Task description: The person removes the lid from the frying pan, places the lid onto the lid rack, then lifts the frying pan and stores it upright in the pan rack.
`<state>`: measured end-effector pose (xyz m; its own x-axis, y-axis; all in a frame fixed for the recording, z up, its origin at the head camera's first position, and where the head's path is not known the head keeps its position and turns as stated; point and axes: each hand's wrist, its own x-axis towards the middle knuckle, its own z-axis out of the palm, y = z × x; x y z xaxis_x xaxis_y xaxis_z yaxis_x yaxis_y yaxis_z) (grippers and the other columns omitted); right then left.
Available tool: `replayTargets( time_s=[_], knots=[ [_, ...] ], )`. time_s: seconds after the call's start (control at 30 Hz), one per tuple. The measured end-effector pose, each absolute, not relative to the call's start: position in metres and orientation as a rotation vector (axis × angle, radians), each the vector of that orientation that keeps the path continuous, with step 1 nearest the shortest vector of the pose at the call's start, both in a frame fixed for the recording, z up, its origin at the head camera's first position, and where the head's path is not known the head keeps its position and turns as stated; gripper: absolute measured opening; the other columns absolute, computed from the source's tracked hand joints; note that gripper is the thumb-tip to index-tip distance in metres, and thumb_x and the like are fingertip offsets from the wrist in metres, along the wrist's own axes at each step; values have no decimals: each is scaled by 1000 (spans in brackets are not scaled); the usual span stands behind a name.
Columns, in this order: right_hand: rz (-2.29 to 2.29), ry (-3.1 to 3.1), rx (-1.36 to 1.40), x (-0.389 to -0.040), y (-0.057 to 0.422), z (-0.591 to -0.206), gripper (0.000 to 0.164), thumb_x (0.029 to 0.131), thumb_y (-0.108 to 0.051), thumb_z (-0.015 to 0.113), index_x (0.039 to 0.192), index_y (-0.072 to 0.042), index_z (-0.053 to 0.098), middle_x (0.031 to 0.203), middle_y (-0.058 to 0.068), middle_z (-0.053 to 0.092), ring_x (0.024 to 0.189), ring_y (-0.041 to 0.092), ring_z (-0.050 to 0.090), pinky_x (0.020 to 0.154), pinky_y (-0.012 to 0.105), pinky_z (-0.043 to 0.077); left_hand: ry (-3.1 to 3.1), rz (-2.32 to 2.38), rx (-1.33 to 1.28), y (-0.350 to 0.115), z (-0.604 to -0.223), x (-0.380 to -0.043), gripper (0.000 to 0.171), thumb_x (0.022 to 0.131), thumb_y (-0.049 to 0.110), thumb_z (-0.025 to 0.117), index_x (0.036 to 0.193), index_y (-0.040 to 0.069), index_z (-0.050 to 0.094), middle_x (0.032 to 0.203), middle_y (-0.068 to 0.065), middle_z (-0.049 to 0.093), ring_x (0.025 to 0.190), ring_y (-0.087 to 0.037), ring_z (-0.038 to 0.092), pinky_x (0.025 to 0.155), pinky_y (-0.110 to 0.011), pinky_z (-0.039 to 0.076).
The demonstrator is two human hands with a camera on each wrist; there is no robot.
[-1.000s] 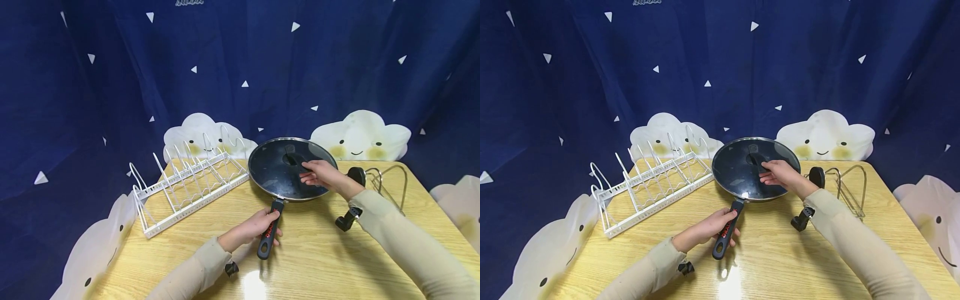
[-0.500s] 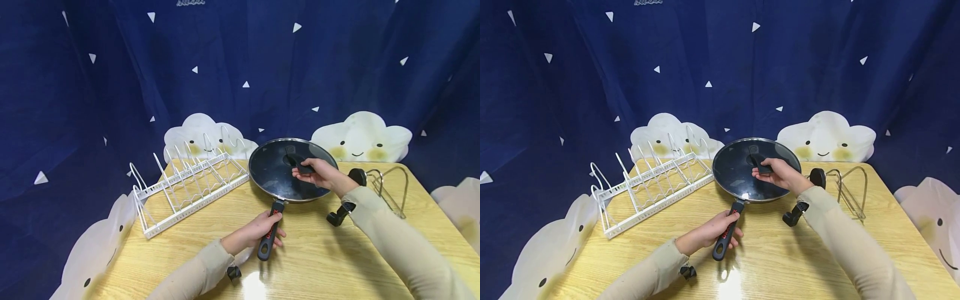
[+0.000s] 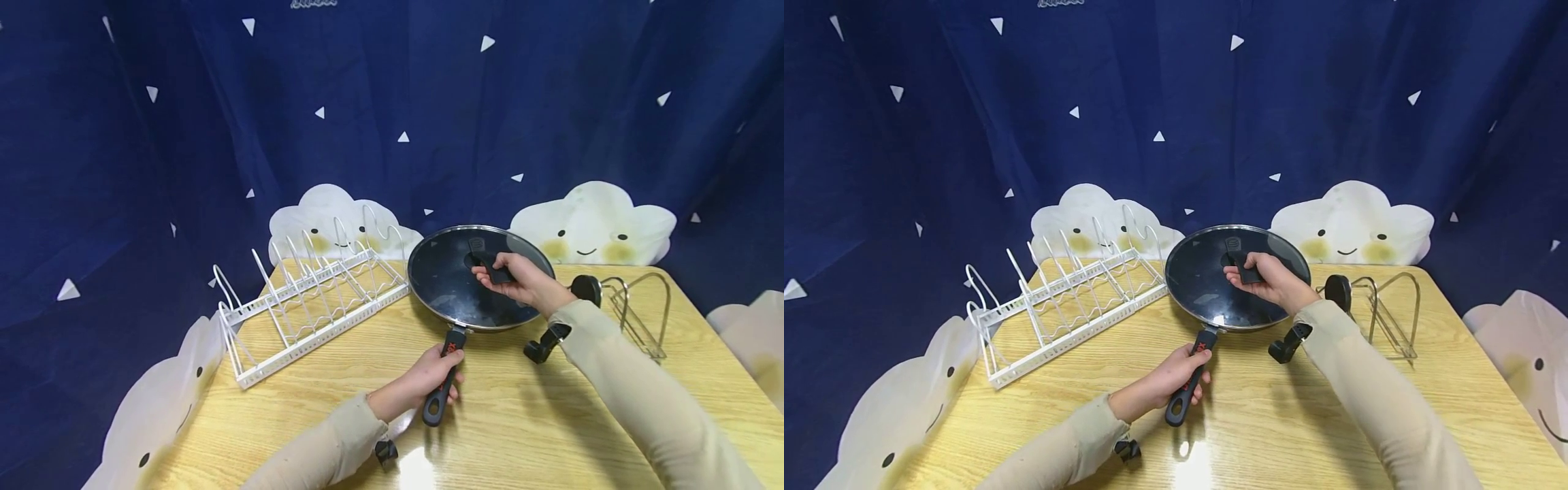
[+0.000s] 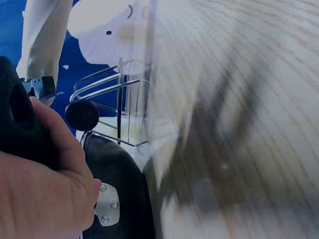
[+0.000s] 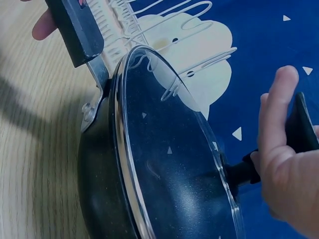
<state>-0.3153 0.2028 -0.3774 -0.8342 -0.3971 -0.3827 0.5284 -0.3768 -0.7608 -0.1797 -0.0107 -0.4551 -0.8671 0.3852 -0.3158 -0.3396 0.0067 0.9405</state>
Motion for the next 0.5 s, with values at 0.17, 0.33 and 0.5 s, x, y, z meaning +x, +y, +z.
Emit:
replayTargets(
  time_s=[0.17, 0.33, 0.5],
  knots=[
    [-2229, 1264, 197, -317, 201, -378, 54, 89, -1, 23, 141, 7, 10, 101, 14, 55, 71, 16, 57, 63, 21, 52, 1781, 1911, 52, -11, -457, -180, 23, 98, 26, 48, 107, 6, 42, 65, -3, 49, 39, -10, 46, 35, -21, 42],
    [-2250, 1231, 208, -319, 201, -379, 46, 90, -3, 23, 135, 4, 15, 89, 12, 58, 64, 15, 55, 56, 21, 50, 1805, 1905, 63, -10, -460, -180, 24, 99, 27, 46, 108, 6, 41, 65, -1, 48, 39, -9, 45, 36, -21, 42],
    [-2233, 1243, 224, -320, 201, -380, 22, 101, -13, 33, 111, 4, 42, 76, 8, 57, 59, 13, 55, 52, 21, 49, 1833, 1901, 61, -9, -461, -180, 24, 100, 28, 45, 107, 6, 41, 64, -1, 47, 39, -9, 45, 36, -21, 41]
  ],
)
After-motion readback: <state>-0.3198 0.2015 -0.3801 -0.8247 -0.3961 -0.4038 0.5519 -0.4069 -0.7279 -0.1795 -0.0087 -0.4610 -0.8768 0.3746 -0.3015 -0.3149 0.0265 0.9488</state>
